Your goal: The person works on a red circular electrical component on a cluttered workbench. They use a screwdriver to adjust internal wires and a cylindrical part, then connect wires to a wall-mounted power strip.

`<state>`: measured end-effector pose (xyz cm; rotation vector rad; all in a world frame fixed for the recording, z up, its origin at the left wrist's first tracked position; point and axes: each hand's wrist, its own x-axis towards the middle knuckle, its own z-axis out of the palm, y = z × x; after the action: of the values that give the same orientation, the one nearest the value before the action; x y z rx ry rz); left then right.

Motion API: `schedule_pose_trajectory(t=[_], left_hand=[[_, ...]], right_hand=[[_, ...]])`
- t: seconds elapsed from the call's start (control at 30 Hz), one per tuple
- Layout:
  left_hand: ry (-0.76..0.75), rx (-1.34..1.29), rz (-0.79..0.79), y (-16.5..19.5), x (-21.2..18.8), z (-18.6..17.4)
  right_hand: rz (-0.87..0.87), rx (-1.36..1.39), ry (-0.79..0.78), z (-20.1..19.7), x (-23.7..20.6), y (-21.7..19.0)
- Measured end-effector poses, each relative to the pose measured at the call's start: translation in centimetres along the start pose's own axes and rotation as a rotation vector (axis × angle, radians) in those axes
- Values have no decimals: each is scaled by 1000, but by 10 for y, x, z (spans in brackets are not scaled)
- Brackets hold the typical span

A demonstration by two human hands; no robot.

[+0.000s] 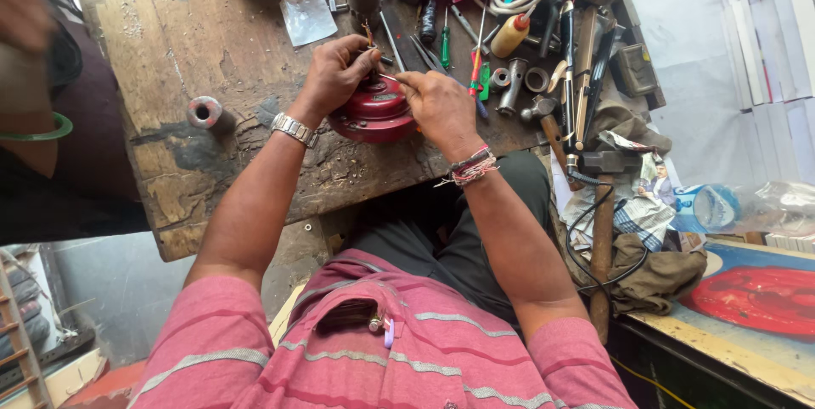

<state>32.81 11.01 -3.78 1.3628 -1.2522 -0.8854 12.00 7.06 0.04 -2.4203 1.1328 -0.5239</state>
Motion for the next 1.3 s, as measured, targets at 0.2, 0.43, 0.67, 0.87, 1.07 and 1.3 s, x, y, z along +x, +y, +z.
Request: schedule_pose_trajectory(t=[0.2, 0.43, 0.67, 0.87, 1.07, 1.3], left_hand=[[43, 39, -9, 2, 1, 1], [31, 13, -17, 1, 2, 2], [14, 24, -6, 0, 2, 0], [-34, -44, 11, -3, 3, -1], [-33, 2, 2, -6, 2, -3], [-85, -43, -20, -7, 3, -7]], right_hand=[[0, 17, 36, 3, 1, 1], [-50, -28, 64, 6, 3, -2], [-41, -82, 70, 12, 3, -5], [-70, -6, 35, 7, 10, 2], [-40, -136, 37, 9, 4, -11], [-36, 37, 2, 6, 14, 1]])
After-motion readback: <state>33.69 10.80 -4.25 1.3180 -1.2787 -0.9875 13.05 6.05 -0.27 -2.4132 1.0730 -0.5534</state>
